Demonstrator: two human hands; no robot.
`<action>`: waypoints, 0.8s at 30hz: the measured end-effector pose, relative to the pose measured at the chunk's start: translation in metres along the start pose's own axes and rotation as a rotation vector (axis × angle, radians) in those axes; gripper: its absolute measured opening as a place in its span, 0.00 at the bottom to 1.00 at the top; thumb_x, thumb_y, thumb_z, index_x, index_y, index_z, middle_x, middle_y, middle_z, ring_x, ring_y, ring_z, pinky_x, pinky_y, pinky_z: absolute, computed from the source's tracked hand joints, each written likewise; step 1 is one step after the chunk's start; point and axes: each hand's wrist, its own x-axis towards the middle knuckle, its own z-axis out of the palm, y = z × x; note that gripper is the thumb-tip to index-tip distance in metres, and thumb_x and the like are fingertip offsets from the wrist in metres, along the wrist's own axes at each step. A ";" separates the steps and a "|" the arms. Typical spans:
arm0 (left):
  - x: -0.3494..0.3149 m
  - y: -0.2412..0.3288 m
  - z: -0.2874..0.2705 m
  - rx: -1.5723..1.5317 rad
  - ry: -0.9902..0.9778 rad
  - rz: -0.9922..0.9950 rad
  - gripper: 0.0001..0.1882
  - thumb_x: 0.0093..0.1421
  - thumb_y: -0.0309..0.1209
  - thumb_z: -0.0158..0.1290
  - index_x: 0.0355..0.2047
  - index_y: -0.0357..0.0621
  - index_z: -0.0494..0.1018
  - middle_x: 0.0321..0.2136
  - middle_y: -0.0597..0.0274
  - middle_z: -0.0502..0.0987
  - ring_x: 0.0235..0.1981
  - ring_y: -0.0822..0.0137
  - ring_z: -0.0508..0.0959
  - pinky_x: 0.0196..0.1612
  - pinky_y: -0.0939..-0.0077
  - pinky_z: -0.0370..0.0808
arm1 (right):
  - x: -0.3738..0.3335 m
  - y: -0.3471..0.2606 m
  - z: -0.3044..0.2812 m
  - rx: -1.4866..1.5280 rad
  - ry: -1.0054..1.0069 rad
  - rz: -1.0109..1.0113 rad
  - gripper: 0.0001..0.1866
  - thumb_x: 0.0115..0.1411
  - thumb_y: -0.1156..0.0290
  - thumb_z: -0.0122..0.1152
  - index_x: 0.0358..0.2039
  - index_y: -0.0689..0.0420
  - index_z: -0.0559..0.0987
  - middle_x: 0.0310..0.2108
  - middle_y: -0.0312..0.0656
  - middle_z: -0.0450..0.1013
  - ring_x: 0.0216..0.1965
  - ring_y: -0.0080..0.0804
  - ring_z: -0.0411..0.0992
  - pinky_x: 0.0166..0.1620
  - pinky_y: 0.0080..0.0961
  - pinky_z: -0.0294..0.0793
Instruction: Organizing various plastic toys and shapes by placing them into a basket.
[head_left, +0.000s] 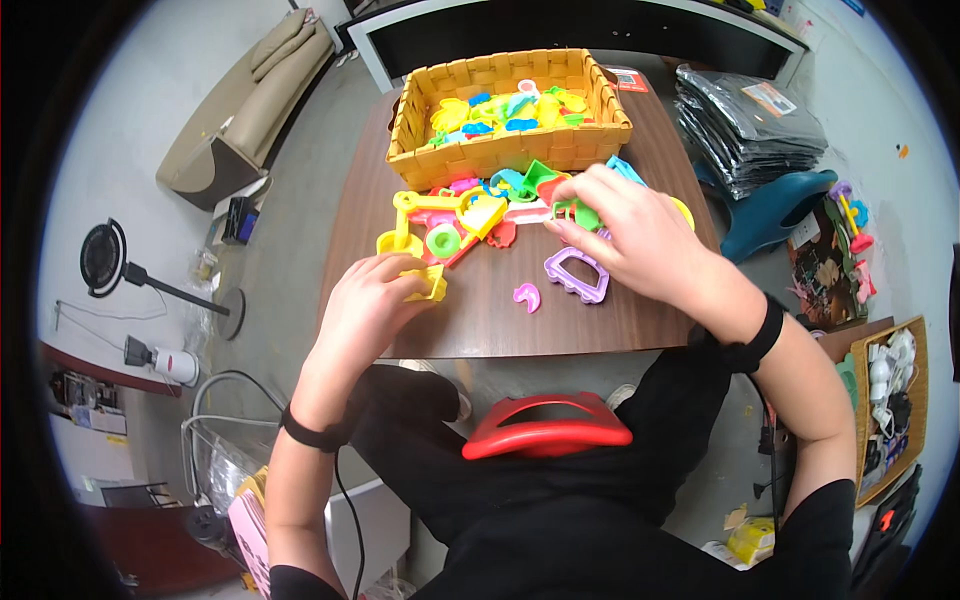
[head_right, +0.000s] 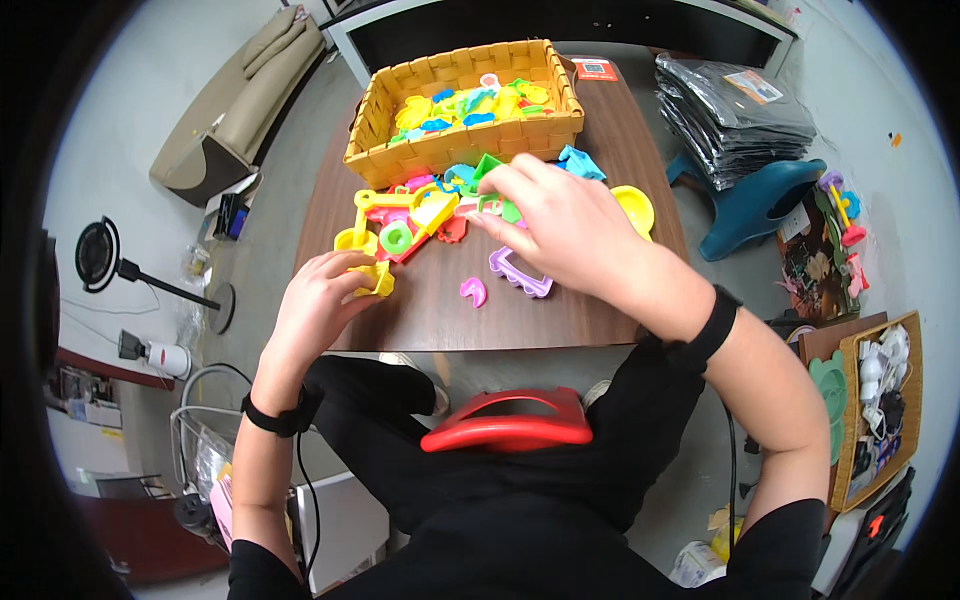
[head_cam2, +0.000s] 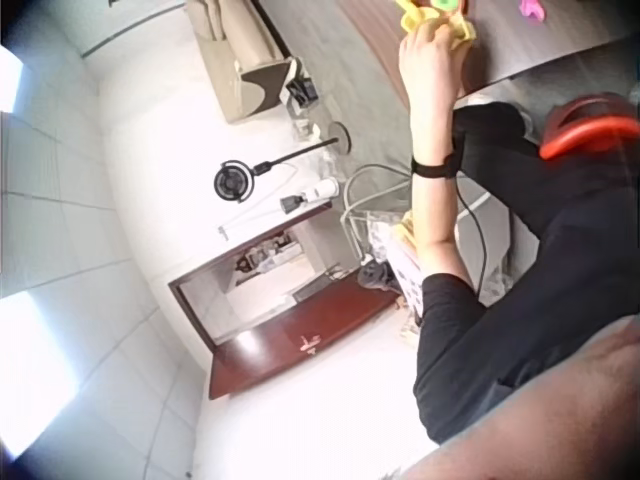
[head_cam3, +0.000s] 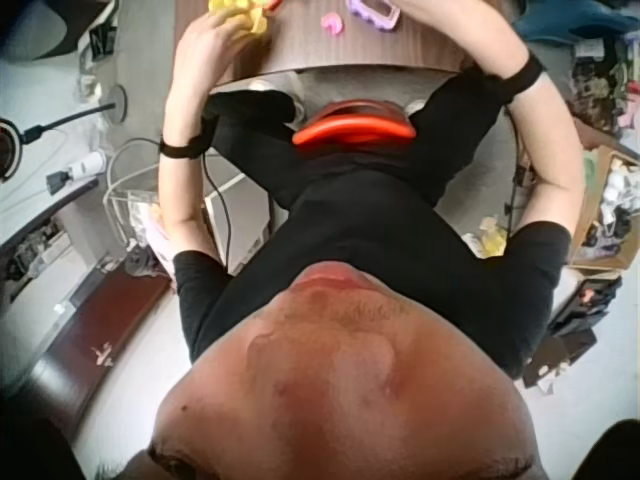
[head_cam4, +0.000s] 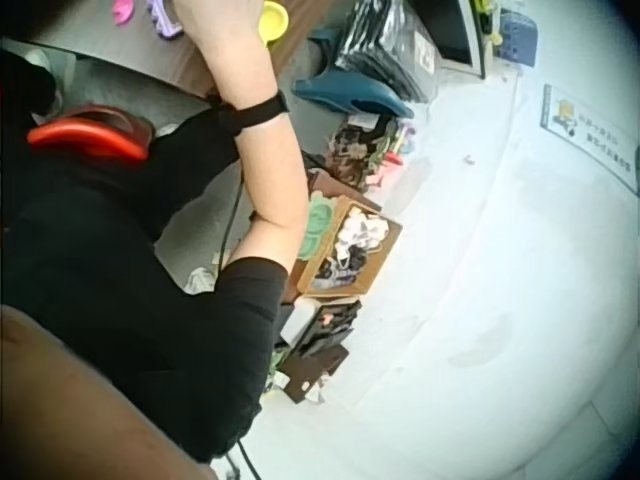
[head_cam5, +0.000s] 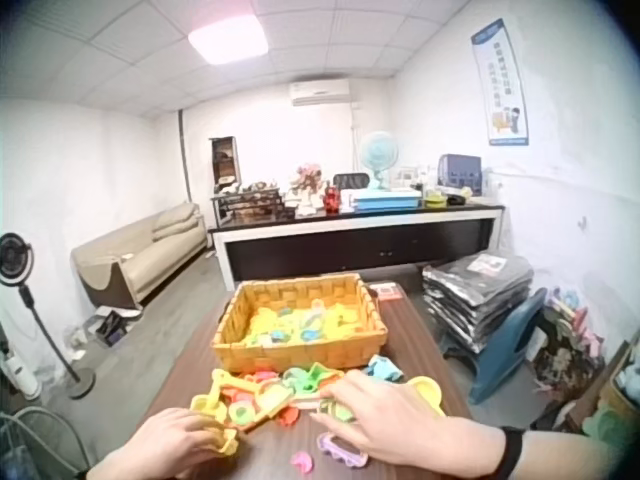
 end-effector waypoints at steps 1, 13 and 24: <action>0.001 0.000 -0.003 0.007 -0.005 0.012 0.12 0.61 0.33 0.73 0.42 0.45 0.85 0.55 0.60 0.87 0.56 0.51 0.86 0.61 0.56 0.83 | 0.009 0.001 0.003 0.010 0.010 0.006 0.15 0.74 0.63 0.72 0.50 0.63 0.86 0.41 0.48 0.85 0.43 0.45 0.84 0.51 0.36 0.81; 0.102 -0.042 -0.039 -0.176 0.152 -0.264 0.21 0.65 0.36 0.75 0.50 0.46 0.77 0.45 0.39 0.89 0.50 0.38 0.89 0.49 0.51 0.86 | 0.109 0.010 0.053 0.165 0.042 0.041 0.15 0.74 0.63 0.71 0.51 0.63 0.86 0.40 0.47 0.84 0.42 0.43 0.83 0.49 0.35 0.80; 0.125 -0.068 -0.017 -0.123 0.224 -0.112 0.25 0.69 0.34 0.70 0.62 0.42 0.74 0.60 0.44 0.83 0.63 0.42 0.83 0.64 0.52 0.80 | 0.130 0.008 0.104 0.237 0.072 0.150 0.15 0.75 0.63 0.70 0.52 0.62 0.86 0.39 0.45 0.83 0.41 0.40 0.82 0.48 0.33 0.79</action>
